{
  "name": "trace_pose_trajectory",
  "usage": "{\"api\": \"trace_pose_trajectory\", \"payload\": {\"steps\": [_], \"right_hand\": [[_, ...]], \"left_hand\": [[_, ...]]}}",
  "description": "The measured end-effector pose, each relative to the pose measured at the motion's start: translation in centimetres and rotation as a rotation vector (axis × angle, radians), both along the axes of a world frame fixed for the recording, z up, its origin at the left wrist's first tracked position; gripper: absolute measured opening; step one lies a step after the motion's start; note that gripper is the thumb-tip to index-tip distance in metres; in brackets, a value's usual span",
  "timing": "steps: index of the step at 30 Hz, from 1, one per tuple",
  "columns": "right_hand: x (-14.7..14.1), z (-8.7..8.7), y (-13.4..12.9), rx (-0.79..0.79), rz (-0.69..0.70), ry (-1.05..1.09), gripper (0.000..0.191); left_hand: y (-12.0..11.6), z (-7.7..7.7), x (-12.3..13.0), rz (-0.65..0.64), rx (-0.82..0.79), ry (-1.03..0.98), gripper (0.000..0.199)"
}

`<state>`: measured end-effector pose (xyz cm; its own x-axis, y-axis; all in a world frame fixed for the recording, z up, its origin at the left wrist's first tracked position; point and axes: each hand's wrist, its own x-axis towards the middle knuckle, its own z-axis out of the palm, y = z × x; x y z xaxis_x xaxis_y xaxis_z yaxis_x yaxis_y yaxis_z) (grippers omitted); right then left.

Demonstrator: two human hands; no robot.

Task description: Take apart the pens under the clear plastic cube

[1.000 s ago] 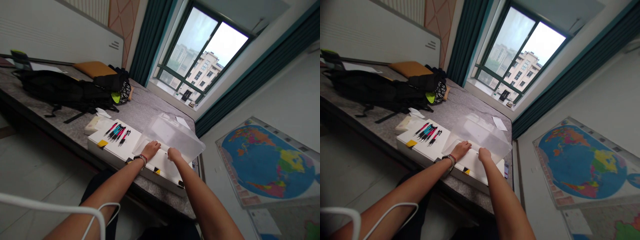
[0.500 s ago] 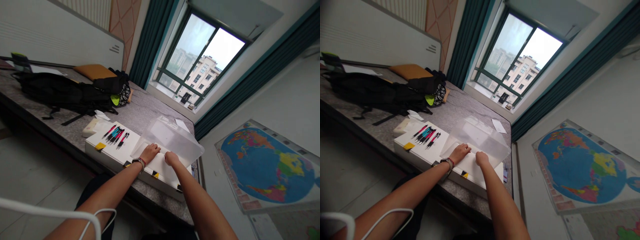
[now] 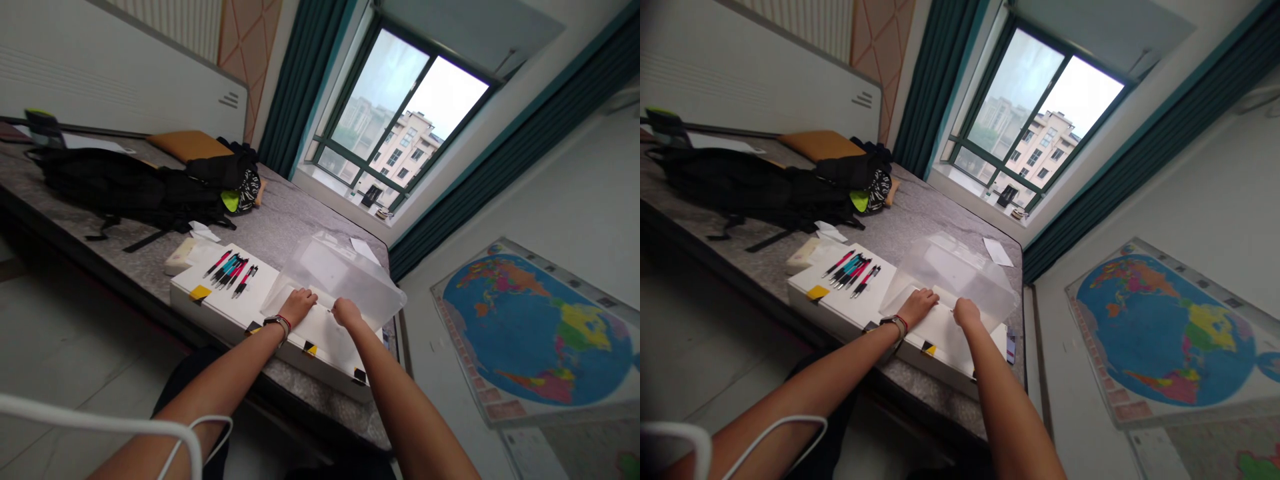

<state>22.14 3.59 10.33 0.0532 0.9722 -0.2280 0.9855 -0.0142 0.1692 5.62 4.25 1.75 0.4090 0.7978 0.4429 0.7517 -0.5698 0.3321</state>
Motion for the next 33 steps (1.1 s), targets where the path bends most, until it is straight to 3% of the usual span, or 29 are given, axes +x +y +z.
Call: {"api": "trace_pose_trajectory", "payload": {"steps": [9, 15, 19, 22, 29, 33], "right_hand": [[0.0, 0.2, -0.4, -0.004, 0.004, 0.336, 0.024], [-0.1, -1.8, -2.0, 0.057, -0.298, 1.126, 0.037], [-0.2, -3.8, -3.5, 0.15, -0.397, 1.402, 0.042], [0.0, -4.7, -4.4, 0.21, -0.42, 1.352, 0.044], [-0.9, -4.9, -5.3, 0.216, -0.161, 0.516, 0.03], [-1.8, -5.3, -5.1, 0.226, -0.14, 0.373, 0.031]], "left_hand": [[0.3, -0.4, 0.1, 0.022, -0.03, -0.103, 0.025], [0.3, -0.6, 0.3, 0.112, -0.05, -0.217, 0.03], [0.1, -0.6, 0.3, 0.008, -0.092, -0.134, 0.02], [0.0, -0.5, 0.3, -0.026, -0.096, -0.106, 0.018], [-0.1, -0.3, 0.3, 0.014, -0.04, -0.163, 0.026], [-0.1, -0.4, 0.3, 0.01, -0.043, -0.142, 0.025]]}}
